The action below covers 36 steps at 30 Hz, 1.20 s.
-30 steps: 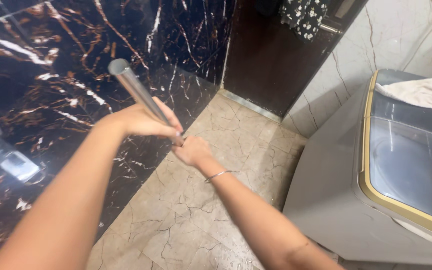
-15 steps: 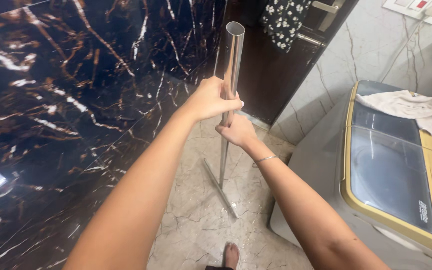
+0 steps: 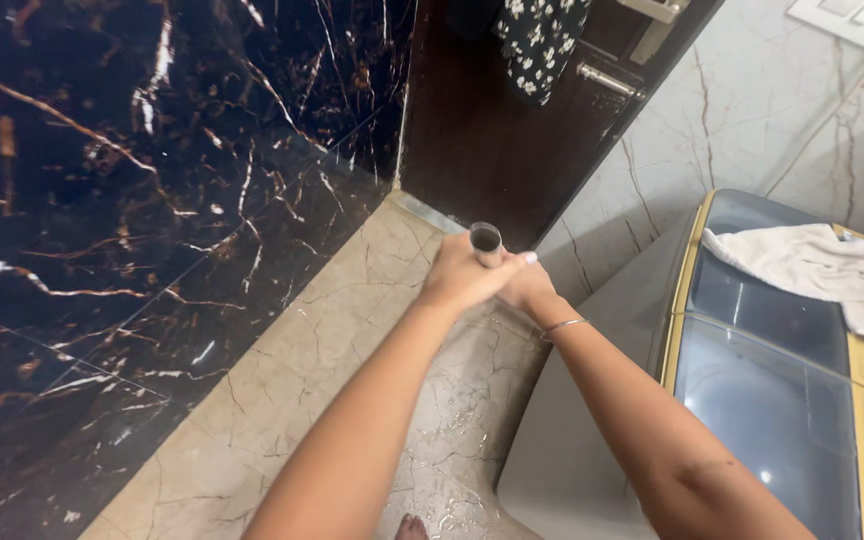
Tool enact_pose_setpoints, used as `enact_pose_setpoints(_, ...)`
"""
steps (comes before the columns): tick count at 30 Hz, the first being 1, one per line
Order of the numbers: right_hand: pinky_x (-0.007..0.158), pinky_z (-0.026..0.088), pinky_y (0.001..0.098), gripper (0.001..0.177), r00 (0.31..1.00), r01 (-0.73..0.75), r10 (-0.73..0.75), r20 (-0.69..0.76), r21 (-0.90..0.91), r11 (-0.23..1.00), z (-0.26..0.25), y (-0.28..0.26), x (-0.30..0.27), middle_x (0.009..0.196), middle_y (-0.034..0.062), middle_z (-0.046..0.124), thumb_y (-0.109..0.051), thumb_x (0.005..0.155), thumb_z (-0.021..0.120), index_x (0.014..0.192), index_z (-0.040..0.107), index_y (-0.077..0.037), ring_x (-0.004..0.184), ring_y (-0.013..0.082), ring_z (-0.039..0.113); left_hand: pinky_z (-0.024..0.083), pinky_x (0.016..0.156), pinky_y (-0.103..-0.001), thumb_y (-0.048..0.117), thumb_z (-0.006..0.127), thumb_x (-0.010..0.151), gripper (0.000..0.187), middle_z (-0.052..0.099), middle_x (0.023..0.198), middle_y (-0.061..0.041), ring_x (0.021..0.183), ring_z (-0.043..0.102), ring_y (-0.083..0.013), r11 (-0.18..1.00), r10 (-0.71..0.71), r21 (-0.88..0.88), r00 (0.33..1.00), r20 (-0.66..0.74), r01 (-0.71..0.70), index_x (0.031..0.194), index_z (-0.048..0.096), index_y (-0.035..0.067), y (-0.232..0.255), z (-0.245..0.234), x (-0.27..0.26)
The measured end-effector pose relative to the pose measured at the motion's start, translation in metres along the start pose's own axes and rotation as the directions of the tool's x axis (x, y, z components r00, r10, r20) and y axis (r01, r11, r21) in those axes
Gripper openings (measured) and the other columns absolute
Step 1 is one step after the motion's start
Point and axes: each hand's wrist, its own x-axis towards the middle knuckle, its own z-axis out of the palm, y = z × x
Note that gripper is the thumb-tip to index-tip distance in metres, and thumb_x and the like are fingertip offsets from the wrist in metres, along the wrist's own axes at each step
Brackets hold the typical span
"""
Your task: The person assembles a mop by connecting a metal handle to a T-shaped mop head. They insert the handle into the head and twist it to secure the connection, then lift and adjust the assembled mop in a bathroom.
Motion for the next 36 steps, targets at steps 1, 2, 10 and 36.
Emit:
enact_pose_setpoints(1,0.093,0.054,0.0485,0.051,1.000,0.021,-0.020,0.007,-0.038,0.999,0.012,0.021,0.011,0.120,0.0184,0.070,-0.045,0.087,0.060,0.132,0.059,-0.021,0.110,0.0408,0.066,0.059,0.078,-0.038,0.039,0.080,0.074,0.034,0.078,0.088,-0.014,0.084,0.077,-0.0276,0.999,-0.048,-0.013,0.999,0.004,0.048,0.088,0.079,0.008,-0.010,0.015,0.006)
enact_pose_setpoints(2,0.094,0.055,0.0479,0.047,0.999,0.042,-0.041,0.015,-0.076,0.996,0.026,0.041,0.020,0.118,0.0182,0.072,-0.043,0.087,0.060,0.128,0.063,-0.021,0.110,0.0403,0.067,0.059,0.080,-0.038,0.037,0.078,0.075,0.031,0.078,0.091,-0.013,0.087,0.077,-0.0277,0.995,-0.096,-0.026,0.995,0.007,0.096,0.093,0.081,0.012,-0.021,0.028,0.010)
enact_pose_setpoints(10,0.091,0.058,0.0463,0.043,0.997,0.029,-0.022,0.074,-0.101,0.994,0.108,0.098,0.061,0.108,0.0216,0.073,-0.046,0.087,0.065,0.104,0.075,-0.007,0.105,0.0408,0.069,0.060,0.082,-0.036,0.028,0.078,0.076,0.027,0.078,0.094,-0.015,0.089,0.077,-0.0273,0.996,-0.079,0.034,0.997,0.004,0.079,0.095,0.080,0.009,-0.070,0.059,0.013)
enact_pose_setpoints(36,0.095,0.052,0.0510,0.053,0.839,0.510,-0.500,0.216,0.010,0.860,0.160,-0.462,-0.207,0.110,0.0283,0.069,-0.053,0.085,0.056,0.116,0.072,-0.012,0.107,0.0458,0.066,0.058,0.076,-0.035,0.029,0.075,0.074,0.022,0.079,0.084,-0.006,0.080,0.074,-0.0194,0.860,-0.186,0.488,0.982,0.027,0.150,0.087,0.082,0.013,-0.003,-0.397,-0.335)
